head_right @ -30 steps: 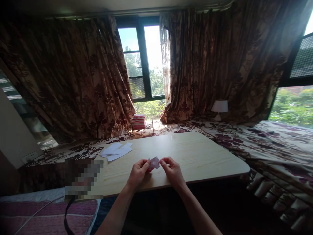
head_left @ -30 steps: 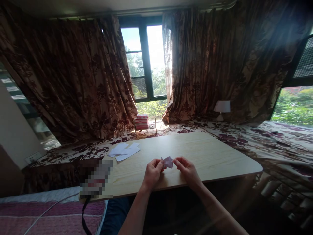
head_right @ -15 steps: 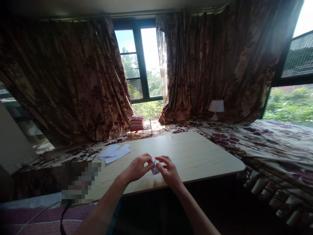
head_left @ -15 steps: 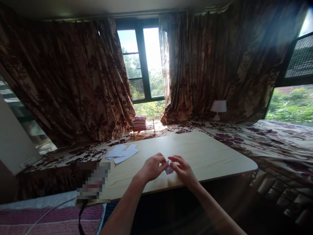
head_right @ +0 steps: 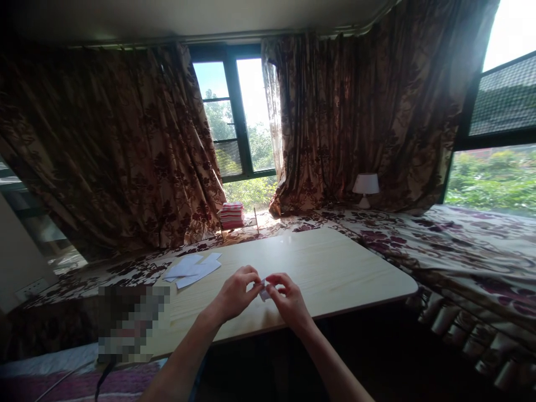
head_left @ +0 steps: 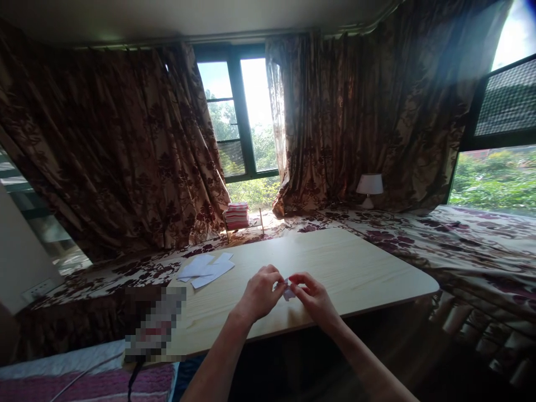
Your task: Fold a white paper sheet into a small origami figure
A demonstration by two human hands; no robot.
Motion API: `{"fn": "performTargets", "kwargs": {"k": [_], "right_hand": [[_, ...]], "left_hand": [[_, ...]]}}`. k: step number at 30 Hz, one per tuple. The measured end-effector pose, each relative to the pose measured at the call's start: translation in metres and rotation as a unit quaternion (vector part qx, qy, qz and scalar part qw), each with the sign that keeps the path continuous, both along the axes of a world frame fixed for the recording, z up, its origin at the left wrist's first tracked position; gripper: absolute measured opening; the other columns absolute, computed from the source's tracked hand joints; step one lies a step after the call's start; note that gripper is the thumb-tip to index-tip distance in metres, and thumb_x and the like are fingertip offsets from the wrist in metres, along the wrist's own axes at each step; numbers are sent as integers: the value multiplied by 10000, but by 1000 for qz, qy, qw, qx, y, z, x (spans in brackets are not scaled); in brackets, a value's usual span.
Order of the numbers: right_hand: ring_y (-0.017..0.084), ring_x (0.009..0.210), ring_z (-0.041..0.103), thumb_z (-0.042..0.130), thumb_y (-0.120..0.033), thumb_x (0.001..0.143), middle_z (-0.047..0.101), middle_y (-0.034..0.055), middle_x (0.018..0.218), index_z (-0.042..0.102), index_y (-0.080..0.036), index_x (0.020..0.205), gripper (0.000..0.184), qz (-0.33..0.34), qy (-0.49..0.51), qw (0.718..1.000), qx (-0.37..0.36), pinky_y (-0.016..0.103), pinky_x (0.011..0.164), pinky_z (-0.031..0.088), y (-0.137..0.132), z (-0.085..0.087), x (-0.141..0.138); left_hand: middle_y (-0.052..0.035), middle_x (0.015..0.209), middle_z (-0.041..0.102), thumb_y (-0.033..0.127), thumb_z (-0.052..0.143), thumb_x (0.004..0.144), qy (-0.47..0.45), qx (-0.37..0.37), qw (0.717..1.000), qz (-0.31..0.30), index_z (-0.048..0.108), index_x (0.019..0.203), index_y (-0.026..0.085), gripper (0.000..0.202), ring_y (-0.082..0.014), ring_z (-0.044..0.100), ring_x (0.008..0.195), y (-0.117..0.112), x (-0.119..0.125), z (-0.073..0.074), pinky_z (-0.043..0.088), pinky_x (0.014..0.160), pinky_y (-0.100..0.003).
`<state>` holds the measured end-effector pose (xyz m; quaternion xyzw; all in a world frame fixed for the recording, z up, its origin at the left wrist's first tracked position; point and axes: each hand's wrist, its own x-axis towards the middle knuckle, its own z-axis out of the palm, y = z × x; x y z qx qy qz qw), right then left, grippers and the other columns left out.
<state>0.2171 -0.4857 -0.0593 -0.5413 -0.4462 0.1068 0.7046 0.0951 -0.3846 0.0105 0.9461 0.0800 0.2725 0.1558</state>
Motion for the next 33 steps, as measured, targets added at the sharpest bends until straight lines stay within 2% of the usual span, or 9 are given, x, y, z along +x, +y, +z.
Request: {"fn": "performTargets", "kwargs": {"k": [5,18,24,28,30,33], "right_hand": [[209,860,597,615,-410,778,613,63,904,641,-193,934,269,-3,0,1000,-4,320,718,516,0,2,0],[183,781,598,620,-418,768,592,43,830,656,-178,767,243,4,2,1000,5,280,655,512,-2,3,-1],[168,735,585,611,-439,771,587,33,794,637,-181,748,260,6,13,1000,2,272,650,508,-4,7,-3],[155,697,584,609,-444,774,596,25,762,618,-175,772,269,-4,33,999,5,282,650,504,-4,8,-2],[154,665,583,611,-463,767,600,20,722,608,-176,770,287,-8,45,999,5,282,631,501,-4,8,-2],[163,636,589,610,-501,756,610,18,683,601,-178,754,323,0,58,998,6,282,611,497,-4,9,-2]], "left_hand": [[-45,805,644,295,515,840,24,16,1000,0,684,783,209,198,-181,577,789,-2,1,3,425,709,-278],[-22,744,633,292,505,841,39,-5,999,-5,685,739,205,224,-153,576,686,-2,2,2,401,640,-254],[-44,849,622,292,542,815,4,-55,998,-13,679,748,192,183,-166,581,774,-6,2,2,443,727,-275],[-58,952,608,281,602,767,-45,-110,993,-1,666,917,197,184,-185,579,866,-6,-3,2,453,809,-313],[-68,983,609,281,582,780,-71,-145,987,13,651,959,189,213,-186,587,868,-5,-6,-1,465,802,-326],[-80,963,625,287,533,809,-100,-198,975,35,662,914,172,203,-191,602,850,-6,-12,-9,481,765,-333]]}}
